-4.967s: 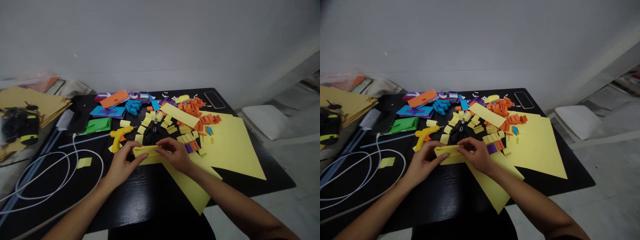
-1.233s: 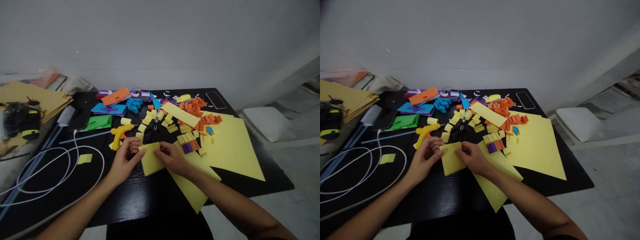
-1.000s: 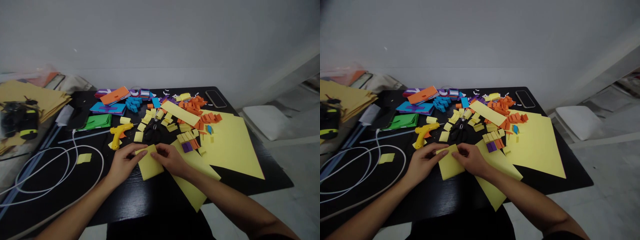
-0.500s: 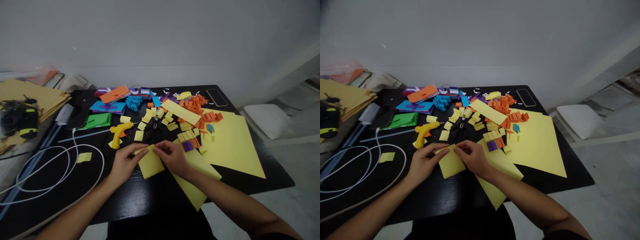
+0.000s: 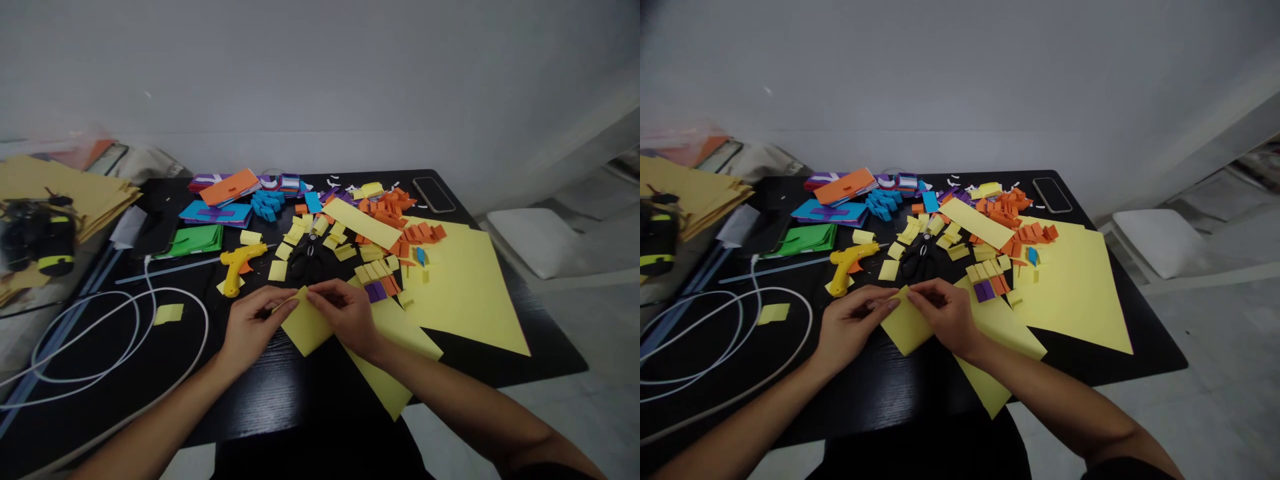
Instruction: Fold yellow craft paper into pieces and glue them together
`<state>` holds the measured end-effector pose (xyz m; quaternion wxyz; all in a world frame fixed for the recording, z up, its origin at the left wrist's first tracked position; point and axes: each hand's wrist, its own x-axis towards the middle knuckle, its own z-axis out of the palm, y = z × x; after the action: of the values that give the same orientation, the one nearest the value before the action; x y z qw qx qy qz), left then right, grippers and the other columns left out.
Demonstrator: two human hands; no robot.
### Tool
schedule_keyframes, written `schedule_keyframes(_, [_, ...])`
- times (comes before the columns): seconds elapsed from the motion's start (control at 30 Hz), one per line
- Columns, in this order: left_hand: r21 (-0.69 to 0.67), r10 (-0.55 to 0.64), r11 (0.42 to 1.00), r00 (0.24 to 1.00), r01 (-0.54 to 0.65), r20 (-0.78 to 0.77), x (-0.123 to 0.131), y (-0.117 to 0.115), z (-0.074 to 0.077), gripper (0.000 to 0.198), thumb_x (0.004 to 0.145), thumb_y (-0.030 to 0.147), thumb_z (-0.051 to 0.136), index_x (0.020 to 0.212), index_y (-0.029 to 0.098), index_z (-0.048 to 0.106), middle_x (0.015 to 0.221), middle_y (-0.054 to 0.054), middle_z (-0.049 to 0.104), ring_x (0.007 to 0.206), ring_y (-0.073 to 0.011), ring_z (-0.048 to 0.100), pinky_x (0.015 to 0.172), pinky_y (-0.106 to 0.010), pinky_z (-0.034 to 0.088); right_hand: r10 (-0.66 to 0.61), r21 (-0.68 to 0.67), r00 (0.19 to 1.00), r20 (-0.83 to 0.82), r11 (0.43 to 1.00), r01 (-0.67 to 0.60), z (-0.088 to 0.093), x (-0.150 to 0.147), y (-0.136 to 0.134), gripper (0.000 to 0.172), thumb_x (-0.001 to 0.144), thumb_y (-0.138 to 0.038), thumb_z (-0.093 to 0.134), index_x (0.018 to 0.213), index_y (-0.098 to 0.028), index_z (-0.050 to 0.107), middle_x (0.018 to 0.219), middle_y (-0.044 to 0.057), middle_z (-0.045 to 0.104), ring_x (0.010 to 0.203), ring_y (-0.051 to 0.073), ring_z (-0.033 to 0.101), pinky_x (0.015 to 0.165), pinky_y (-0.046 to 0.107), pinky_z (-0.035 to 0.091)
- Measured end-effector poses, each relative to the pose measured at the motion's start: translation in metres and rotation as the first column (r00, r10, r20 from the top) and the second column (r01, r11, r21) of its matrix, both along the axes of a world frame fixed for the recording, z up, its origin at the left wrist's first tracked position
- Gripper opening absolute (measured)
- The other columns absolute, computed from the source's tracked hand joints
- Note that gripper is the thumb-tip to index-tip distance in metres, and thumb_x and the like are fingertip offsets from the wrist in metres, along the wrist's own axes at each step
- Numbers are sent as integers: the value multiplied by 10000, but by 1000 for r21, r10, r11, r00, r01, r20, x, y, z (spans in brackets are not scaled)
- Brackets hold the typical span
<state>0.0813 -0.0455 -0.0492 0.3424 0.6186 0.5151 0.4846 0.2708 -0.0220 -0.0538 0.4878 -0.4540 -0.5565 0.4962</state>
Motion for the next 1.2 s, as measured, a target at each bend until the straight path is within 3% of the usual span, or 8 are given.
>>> schedule_keyframes(0.87, [42,-26,999,1000,26,6,0,1,-1,131,875,233,777,1002,225,806,828,-5,754,703,-120,679,660,-221,557,9,156,999,44,988,-15,1,-1,-3,89,871,-271,761,933,-214,791,874,37,818,760,173,790,723,248,653])
schedule_keyframes(1.2, [38,-8,999,1000,8,-10,1,-1,3,145,877,275,778,1005,213,803,858,-33,783,719,-145,703,674,-258,587,17,137,997,73,990,-26,3,0,-3,117,878,-289,759,966,-241,819,914,36,826,789,191,788,742,291,656])
